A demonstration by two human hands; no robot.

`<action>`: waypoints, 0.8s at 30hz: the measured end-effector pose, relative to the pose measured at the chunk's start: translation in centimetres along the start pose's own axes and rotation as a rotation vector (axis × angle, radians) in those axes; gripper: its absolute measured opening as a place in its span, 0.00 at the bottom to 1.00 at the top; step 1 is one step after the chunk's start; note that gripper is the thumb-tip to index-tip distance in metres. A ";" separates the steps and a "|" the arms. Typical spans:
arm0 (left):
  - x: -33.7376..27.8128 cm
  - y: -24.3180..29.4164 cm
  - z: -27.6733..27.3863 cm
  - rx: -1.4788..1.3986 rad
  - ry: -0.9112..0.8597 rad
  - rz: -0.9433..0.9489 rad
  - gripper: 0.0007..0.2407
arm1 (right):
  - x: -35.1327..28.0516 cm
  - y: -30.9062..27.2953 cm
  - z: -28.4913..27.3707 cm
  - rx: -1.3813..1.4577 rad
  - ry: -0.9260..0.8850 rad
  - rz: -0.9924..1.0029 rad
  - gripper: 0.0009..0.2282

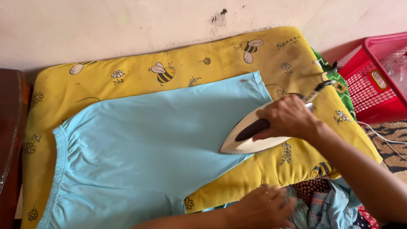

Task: The person irons a light blue pair of shorts on a yellow ironing board, smoothing and folding them before placing them aside. Then, the person irons a light blue t-shirt with a cartoon graphic, smoothing the sleeves and body before folding it.

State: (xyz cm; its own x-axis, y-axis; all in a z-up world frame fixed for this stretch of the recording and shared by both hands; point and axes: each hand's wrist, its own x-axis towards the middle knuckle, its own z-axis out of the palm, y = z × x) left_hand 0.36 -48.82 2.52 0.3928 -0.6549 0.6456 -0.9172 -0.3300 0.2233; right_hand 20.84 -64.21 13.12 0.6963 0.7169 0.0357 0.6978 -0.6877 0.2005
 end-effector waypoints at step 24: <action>-18.1 -4.3 -13.8 0.558 -0.110 -0.497 0.09 | -4.5 5.5 2.5 -0.146 0.031 0.018 0.27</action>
State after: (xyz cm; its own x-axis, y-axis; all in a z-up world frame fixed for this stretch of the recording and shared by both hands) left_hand -3.72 -26.21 -0.07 0.7828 -0.3938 0.4818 -0.4721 -0.8803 0.0475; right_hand 22.03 -71.51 11.57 0.7015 0.7092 0.0704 0.6515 -0.6782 0.3401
